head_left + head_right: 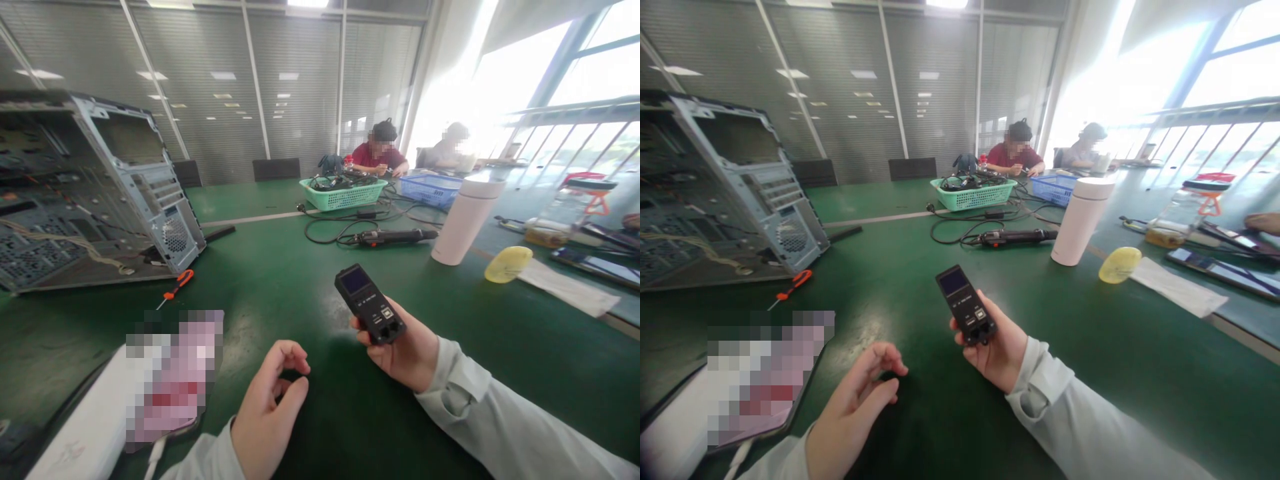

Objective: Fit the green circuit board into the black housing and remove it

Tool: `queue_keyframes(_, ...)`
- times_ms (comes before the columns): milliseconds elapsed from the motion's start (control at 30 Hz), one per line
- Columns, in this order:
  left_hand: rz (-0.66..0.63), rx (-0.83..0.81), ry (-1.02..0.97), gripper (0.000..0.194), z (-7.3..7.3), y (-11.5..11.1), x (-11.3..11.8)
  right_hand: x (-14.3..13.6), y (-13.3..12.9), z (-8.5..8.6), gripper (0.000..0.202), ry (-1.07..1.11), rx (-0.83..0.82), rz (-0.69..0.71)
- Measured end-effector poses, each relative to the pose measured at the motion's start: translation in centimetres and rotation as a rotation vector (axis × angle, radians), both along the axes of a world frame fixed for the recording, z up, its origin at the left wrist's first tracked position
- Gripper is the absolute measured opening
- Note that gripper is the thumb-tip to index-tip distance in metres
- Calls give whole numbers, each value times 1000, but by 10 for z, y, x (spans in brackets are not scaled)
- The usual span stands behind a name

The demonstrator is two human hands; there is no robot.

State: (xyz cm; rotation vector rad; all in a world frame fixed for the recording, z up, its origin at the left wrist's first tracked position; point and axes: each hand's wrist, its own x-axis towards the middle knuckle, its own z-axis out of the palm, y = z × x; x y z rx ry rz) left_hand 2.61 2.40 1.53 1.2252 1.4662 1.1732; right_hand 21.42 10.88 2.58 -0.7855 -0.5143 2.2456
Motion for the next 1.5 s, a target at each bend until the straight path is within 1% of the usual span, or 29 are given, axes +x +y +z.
queue_keyframes(67, 5, 9, -14, 19, -1, 0, 0, 1, 1, -2, 36, 42, 20, 16)
queue_keyframes(167, 36, 16, -46, 31, -1, -1, 0, -1, -3, -3, 36, 32, 55, 48)
queue_keyframes(233, 57, 14, -51, 37, 0, -1, 0, -3, -7, -4, 38, -14, 124, 107)
queue_keyframes(267, 65, 12, -48, 39, 0, -1, 1, -4, -10, -5, 39, -54, 190, 129)
queue_keyframes(333, 82, 20, -38, 41, -1, -1, 0, -6, -13, -8, 44, -195, 437, 132)
queue_keyframes(400, 99, 60, -27, 42, -5, -2, -1, -6, -15, -12, 43, -342, 714, 54)
queue_keyframes(500, 94, 182, -2, 42, -11, -5, -5, -4, -16, -15, 28, -641, 1196, -123)
queue_keyframes(533, 80, 227, 18, 42, -13, -6, -6, -3, -16, -15, 23, -741, 1361, -160)
queue_keyframes(567, 63, 269, 45, 41, -14, -7, -7, -2, -17, -14, 21, -836, 1523, -176)
queue_keyframes(600, 45, 301, 77, 40, -14, -7, -8, -1, -17, -13, 20, -906, 1651, -165)
queue_keyframes(667, 20, 323, 142, 35, -14, -6, -9, 0, -19, -9, 20, -952, 1778, -109)
queue_keyframes(733, 20, 312, 192, 29, -12, -4, -10, -1, -19, -6, 23, -968, 1829, -80)
queue_keyframes(800, 33, 301, 232, 27, -9, -2, -11, 0, -19, -4, 28, -977, 1842, -65)
queue_keyframes(967, 29, 301, 317, 24, -6, 0, -12, 2, -19, -2, 42, -967, 1812, -50)
queue_keyframes(1100, 35, 276, 267, 18, -5, 0, -12, 3, -21, 1, 55, -966, 1741, -60)
queue_keyframes(1200, 28, 263, 211, 17, -5, -1, -12, 2, -23, 3, 48, -1009, 1656, -50)
queue_keyframes(1300, 27, 292, 181, 16, -5, -3, -10, 1, -24, 4, 44, -1029, 1620, -32)
queue_keyframes(1400, 21, 323, 184, 16, -5, -5, -10, 0, -24, 4, 44, -1015, 1645, -31)
queue_keyframes(1500, 30, 357, 261, 16, -5, -7, -11, 0, -24, 3, 41, -1002, 1699, -70)
